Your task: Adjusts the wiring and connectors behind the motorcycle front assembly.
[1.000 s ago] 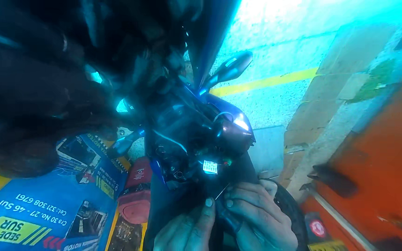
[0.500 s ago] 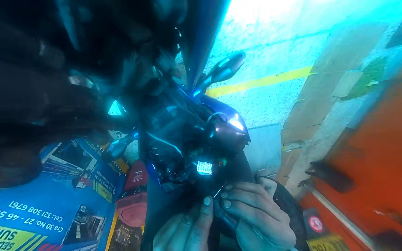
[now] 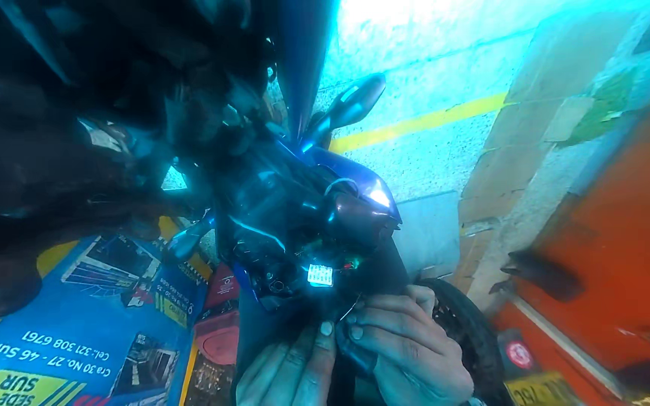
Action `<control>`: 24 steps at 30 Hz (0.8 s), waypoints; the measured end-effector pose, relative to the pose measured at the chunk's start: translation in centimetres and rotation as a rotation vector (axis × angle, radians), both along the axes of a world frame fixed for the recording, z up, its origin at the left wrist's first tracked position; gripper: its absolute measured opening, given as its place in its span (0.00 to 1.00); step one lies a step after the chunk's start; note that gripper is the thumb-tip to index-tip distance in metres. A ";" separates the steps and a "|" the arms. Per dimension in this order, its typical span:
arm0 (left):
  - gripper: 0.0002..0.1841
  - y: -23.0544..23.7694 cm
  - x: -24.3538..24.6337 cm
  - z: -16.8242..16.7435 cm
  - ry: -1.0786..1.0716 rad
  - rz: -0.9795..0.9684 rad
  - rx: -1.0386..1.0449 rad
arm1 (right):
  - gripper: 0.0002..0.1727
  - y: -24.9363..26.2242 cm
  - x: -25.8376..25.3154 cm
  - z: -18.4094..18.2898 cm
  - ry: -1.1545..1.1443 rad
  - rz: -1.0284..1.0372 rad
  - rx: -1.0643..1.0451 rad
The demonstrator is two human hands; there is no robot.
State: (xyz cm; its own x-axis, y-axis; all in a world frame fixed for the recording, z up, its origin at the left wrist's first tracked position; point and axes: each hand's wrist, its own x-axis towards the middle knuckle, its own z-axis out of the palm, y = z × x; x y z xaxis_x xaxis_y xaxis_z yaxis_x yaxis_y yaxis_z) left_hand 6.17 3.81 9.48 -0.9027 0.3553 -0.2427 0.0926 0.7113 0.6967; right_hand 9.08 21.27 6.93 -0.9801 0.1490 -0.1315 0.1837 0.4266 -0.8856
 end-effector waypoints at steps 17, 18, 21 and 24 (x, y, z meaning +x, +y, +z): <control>0.10 -0.2 0.9 -1.5 0.050 -0.010 0.060 | 0.05 1.2 -0.1 -0.6 -0.040 -0.049 -0.085; 0.11 -0.5 1.1 -1.1 0.012 -0.031 0.055 | 0.05 1.3 0.0 -0.6 -0.048 -0.069 -0.102; 0.11 -0.8 1.0 -0.6 -0.007 -0.030 0.022 | 0.04 0.5 0.2 -0.3 -0.067 -0.076 -0.137; 0.09 0.8 0.8 -1.7 0.081 0.081 0.051 | 0.05 -0.2 0.1 -0.1 -0.054 -0.084 -0.124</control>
State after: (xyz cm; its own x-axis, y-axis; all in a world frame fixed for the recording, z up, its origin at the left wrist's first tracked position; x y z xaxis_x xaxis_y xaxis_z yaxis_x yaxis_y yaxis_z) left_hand 6.97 4.58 7.74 -0.9448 0.2907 -0.1511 0.0941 0.6825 0.7248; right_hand 9.17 21.10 6.79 -0.9558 0.2094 -0.2064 0.2632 0.2961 -0.9182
